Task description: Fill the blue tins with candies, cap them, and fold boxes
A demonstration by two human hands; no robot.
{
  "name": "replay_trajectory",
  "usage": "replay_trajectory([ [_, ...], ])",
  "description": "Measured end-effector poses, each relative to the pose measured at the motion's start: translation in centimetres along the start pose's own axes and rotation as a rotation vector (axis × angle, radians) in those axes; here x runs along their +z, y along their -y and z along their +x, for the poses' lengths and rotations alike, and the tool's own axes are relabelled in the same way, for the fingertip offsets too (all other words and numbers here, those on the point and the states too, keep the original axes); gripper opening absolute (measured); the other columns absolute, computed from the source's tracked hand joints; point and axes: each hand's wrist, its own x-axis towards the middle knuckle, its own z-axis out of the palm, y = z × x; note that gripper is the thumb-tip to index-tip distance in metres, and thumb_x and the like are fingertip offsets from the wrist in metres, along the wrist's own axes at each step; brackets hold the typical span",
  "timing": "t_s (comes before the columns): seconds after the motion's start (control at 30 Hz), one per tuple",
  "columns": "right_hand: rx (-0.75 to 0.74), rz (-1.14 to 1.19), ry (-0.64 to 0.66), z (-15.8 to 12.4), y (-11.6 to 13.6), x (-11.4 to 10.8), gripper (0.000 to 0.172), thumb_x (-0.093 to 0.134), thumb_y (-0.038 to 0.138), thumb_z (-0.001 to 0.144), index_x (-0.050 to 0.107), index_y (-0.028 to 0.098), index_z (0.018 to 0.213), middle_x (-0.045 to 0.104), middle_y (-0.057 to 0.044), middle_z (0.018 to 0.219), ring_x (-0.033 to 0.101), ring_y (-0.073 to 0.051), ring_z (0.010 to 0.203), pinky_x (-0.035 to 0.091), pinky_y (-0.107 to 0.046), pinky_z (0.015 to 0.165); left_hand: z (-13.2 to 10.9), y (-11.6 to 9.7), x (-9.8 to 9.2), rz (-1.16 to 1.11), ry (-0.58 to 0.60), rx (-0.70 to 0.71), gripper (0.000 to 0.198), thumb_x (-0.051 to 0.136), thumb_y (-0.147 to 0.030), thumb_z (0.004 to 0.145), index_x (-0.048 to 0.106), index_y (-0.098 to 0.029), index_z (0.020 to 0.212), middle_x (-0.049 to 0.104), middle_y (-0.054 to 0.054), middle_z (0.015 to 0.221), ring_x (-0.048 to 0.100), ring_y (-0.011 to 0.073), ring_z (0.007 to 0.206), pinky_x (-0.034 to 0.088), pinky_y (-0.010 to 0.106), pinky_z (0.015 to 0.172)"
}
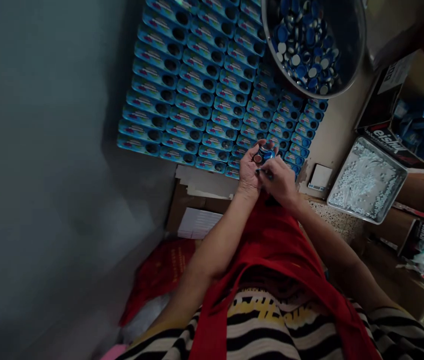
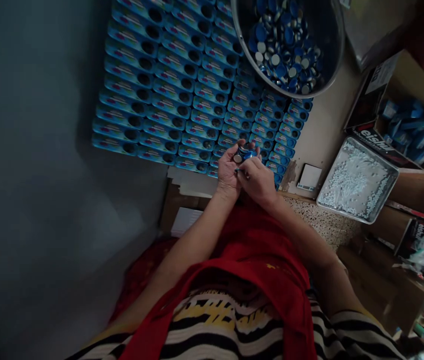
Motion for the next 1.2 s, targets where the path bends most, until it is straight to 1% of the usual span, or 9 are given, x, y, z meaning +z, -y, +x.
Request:
replay_trajectory([
  [0.1,0.173,0.144,-0.106,-2.3,-4.2,-1.2,0.017,0.059,0.026,0.094,0.072,0.022,0.104,0.074,-0.005,0.1,0.068,-0.02,0.089,0.053,-0.031,0.084,-0.1,-1.0,-0.6,-0.051,0.071,-0.025,0.019,0.056,-0.031,0.1,0.073,-0.023,0.107,0.082,0.004,0.108,0.076,0.0234,0.12,0.061,0.041,0.105],
  [0.23,0.337,0.025,-0.002,-5.6,-8.9,-1.6,0.017,0.063,0.025,0.089,0.076,0.02,0.1,0.075,-0.006,0.095,0.068,-0.022,0.086,0.053,-0.033,0.082,-0.9,-2.5,-1.1,-0.007,0.083,-0.076,0.02,0.057,-0.035,0.101,0.072,-0.023,0.103,0.082,0.005,0.107,0.076,0.0253,0.119,0.063,0.046,0.102],
  [0.43,0.317,-0.219,0.124,-5.4,-9.5,0.5,0.016,0.058,0.025,0.095,0.074,0.02,0.097,0.076,-0.011,0.11,0.07,-0.024,0.1,0.048,-0.031,0.081,-2.5,-2.5,-1.6,0.065,0.034,-0.143,0.02,0.059,-0.037,0.1,0.073,-0.023,0.104,0.082,0.005,0.111,0.077,0.0266,0.119,0.062,0.053,0.104],
  [0.53,0.407,-0.287,0.164,-3.8,-9.8,0.5,0.014,0.066,0.03,0.093,0.071,0.023,0.104,0.076,-0.01,0.11,0.071,-0.027,0.1,0.047,-0.032,0.077,-2.3,-2.4,-2.0,0.056,0.055,-0.181,0.024,0.054,-0.033,0.1,0.075,-0.023,0.107,0.082,0.006,0.114,0.077,0.0263,0.117,0.063,0.053,0.103],
  [0.67,0.492,-0.317,0.222,-2.2,-10.1,-0.3,0.03,0.077,0.037,0.086,0.068,0.025,0.112,0.076,-0.006,0.101,0.072,-0.029,0.094,0.047,-0.033,0.075,-1.6,-2.2,-2.4,0.056,0.102,-0.223,0.032,0.05,-0.026,0.097,0.076,-0.02,0.114,0.082,0.008,0.111,0.079,0.0251,0.108,0.065,0.049,0.097],
  [0.83,0.42,-0.324,0.252,-1.3,-7.5,-2.5,0.023,0.078,0.032,0.088,0.072,0.025,0.109,0.076,-0.008,0.099,0.072,-0.029,0.092,0.048,-0.035,0.077,-1.4,-1.6,-1.6,0.117,0.144,-0.285,0.033,0.05,-0.018,0.097,0.075,-0.018,0.117,0.08,0.007,0.095,0.08,0.0212,0.09,0.068,0.037,0.08],
  [1.0,0.134,0.079,-0.018,0.9,-4.6,-4.3,0.029,0.064,0.044,0.101,0.076,0.024,0.119,0.075,-0.006,0.101,0.068,-0.021,0.091,0.052,-0.032,0.085,-1.0,-0.5,-0.7,0.145,0.075,-0.344,0.023,0.055,-0.018,0.1,0.076,-0.018,0.111,0.08,0.006,0.091,0.078,0.0176,0.077,0.068,0.034,0.076],
  [1.1,-0.051,0.202,0.021,2.5,-4.6,-4.1,0.03,0.073,0.035,0.095,0.079,0.022,0.121,0.074,-0.007,0.109,0.067,-0.02,0.101,0.052,-0.031,0.093,-0.5,0.4,-0.3,0.174,-0.042,-0.381,0.016,0.059,-0.015,0.099,0.074,-0.016,0.098,0.08,0.005,0.086,0.076,0.0159,0.069,0.068,0.034,0.076],
  [1.2,-0.01,0.246,0.074,3.6,-5.9,-3.9,0.026,0.081,0.031,0.086,0.083,0.021,0.109,0.076,-0.006,0.099,0.068,-0.021,0.097,0.052,-0.031,0.089,-0.1,1.0,0.1,0.207,-0.079,-0.39,0.013,0.061,-0.014,0.099,0.073,-0.015,0.093,0.076,0.003,0.076,0.073,0.0146,0.062,0.066,0.031,0.069],
])
